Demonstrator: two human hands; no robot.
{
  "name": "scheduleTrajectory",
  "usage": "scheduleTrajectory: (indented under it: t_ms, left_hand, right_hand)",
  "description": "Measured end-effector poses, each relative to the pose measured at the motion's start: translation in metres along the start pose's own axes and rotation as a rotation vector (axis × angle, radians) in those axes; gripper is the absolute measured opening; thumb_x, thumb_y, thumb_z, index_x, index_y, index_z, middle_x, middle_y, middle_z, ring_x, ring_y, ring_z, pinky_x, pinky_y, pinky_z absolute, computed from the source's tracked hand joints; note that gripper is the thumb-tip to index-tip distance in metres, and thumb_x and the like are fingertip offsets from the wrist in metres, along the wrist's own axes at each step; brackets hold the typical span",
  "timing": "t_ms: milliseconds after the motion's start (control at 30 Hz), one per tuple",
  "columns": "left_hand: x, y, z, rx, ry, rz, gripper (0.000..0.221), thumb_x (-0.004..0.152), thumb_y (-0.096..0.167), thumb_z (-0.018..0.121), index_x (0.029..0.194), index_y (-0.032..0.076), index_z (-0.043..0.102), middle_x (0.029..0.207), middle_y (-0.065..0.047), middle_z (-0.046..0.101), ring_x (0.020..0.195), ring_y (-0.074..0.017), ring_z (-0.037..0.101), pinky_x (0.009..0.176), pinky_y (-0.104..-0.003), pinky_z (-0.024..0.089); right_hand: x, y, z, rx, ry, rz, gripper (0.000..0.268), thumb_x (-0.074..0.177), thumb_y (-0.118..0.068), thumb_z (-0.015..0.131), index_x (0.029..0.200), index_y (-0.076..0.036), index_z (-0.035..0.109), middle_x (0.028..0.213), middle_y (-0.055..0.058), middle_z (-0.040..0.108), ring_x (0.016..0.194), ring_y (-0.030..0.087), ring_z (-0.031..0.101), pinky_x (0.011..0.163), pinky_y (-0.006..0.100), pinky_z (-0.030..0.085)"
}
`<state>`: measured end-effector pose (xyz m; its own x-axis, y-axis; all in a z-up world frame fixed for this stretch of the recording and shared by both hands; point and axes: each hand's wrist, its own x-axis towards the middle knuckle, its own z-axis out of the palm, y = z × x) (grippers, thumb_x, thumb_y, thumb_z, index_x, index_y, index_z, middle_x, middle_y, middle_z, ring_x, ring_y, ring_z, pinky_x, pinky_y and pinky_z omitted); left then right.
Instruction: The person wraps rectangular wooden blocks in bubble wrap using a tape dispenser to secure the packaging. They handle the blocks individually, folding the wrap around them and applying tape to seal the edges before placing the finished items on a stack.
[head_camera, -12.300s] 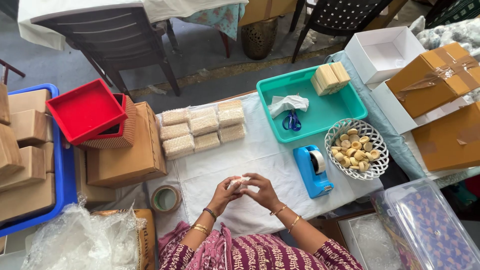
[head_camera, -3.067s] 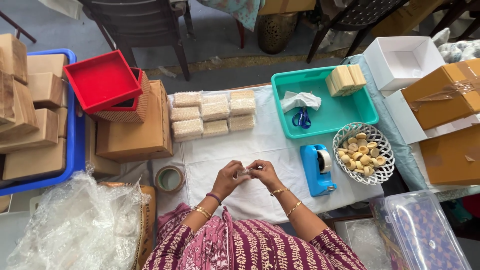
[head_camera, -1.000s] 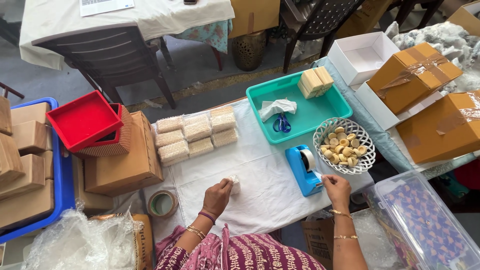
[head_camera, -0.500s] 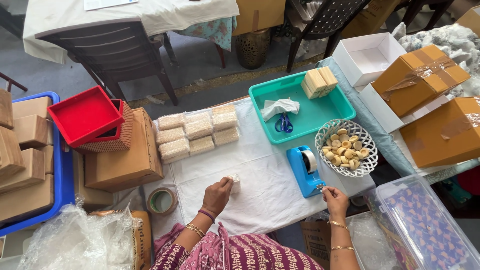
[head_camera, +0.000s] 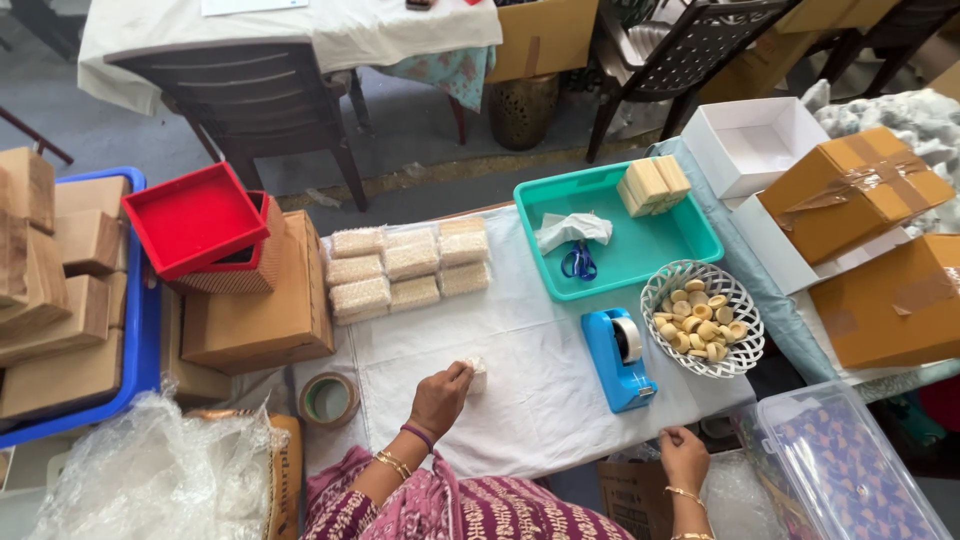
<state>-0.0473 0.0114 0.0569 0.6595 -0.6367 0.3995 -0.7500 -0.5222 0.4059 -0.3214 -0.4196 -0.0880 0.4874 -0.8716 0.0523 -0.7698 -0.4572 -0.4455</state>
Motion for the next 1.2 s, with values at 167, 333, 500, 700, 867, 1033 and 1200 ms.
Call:
scheduleTrajectory:
  t_ms: [167, 333, 500, 700, 867, 1033, 1200]
  left_hand:
    - [-0.001, 0.005, -0.006, -0.007, 0.031, 0.015, 0.015, 0.091, 0.01, 0.066, 0.104, 0.007, 0.07, 0.105, -0.003, 0.068, 0.076, -0.0215, 0.068, 0.061, -0.035, 0.057]
    - [-0.006, 0.01, -0.006, -0.006, 0.07, -0.019, 0.019, 0.088, 0.009, 0.066, 0.107, 0.008, 0.07, 0.108, -0.005, 0.068, 0.082, -0.0227, 0.066, 0.061, -0.035, 0.057]
    - [-0.01, 0.005, 0.0, -0.039, 0.092, -0.045, 0.014, 0.093, 0.013, 0.068, 0.106, 0.01, 0.072, 0.098, -0.003, 0.069, 0.082, -0.0214, 0.068, 0.065, -0.036, 0.057]
    - [-0.011, 0.006, 0.003, -0.053, 0.138, 0.014, 0.016, 0.09, 0.009, 0.068, 0.105, 0.009, 0.073, 0.1, -0.003, 0.071, 0.08, -0.0217, 0.07, 0.064, -0.035, 0.057]
    - [-0.014, 0.005, 0.006, -0.077, 0.151, -0.009, 0.01, 0.091, 0.01, 0.07, 0.102, 0.01, 0.07, 0.094, -0.004, 0.071, 0.076, -0.0223, 0.07, 0.062, -0.036, 0.056]
    - [-0.018, 0.003, 0.018, -0.169, 0.165, -0.096, 0.014, 0.093, 0.014, 0.074, 0.102, 0.009, 0.064, 0.081, -0.005, 0.068, 0.072, -0.0237, 0.07, 0.059, -0.038, 0.055]
    - [-0.017, 0.009, 0.015, -0.229, 0.18, -0.071, 0.021, 0.093, 0.013, 0.074, 0.11, 0.009, 0.062, 0.083, -0.005, 0.069, 0.072, -0.0236, 0.07, 0.059, -0.037, 0.055]
  right_hand:
    - [-0.03, -0.078, -0.022, 0.308, -0.075, -0.313, 0.02, 0.084, -0.025, 0.08, 0.096, -0.008, 0.078, 0.092, 0.011, 0.074, 0.086, 0.026, 0.071, 0.078, 0.037, 0.056]
    - [-0.059, -0.18, -0.013, 0.773, -0.431, -0.221, 0.015, 0.091, -0.011, 0.076, 0.102, -0.002, 0.072, 0.091, 0.005, 0.074, 0.085, 0.012, 0.068, 0.076, 0.026, 0.055]
    - [-0.099, -0.286, -0.005, 1.054, -0.771, -0.238, 0.013, 0.091, -0.006, 0.075, 0.103, -0.002, 0.073, 0.086, 0.001, 0.071, 0.078, 0.007, 0.063, 0.07, 0.022, 0.052]
    - [-0.12, -0.345, 0.023, 1.06, -0.837, -0.092, 0.013, 0.09, -0.01, 0.076, 0.102, -0.003, 0.074, 0.075, -0.001, 0.066, 0.066, 0.007, 0.055, 0.06, 0.022, 0.046]
    - [-0.121, -0.351, 0.033, 1.026, -0.807, -0.03, 0.013, 0.089, -0.011, 0.077, 0.1, -0.004, 0.075, 0.072, -0.002, 0.066, 0.062, 0.006, 0.054, 0.058, 0.022, 0.046]
    - [-0.123, -0.347, 0.037, 0.978, -0.769, -0.048, 0.013, 0.088, -0.011, 0.077, 0.1, -0.004, 0.076, 0.071, -0.002, 0.067, 0.06, 0.005, 0.054, 0.055, 0.022, 0.045]
    - [-0.122, -0.345, 0.033, 0.802, -0.602, -0.23, 0.02, 0.086, -0.01, 0.079, 0.103, -0.005, 0.072, 0.066, 0.0, 0.069, 0.059, 0.004, 0.058, 0.054, 0.023, 0.044]
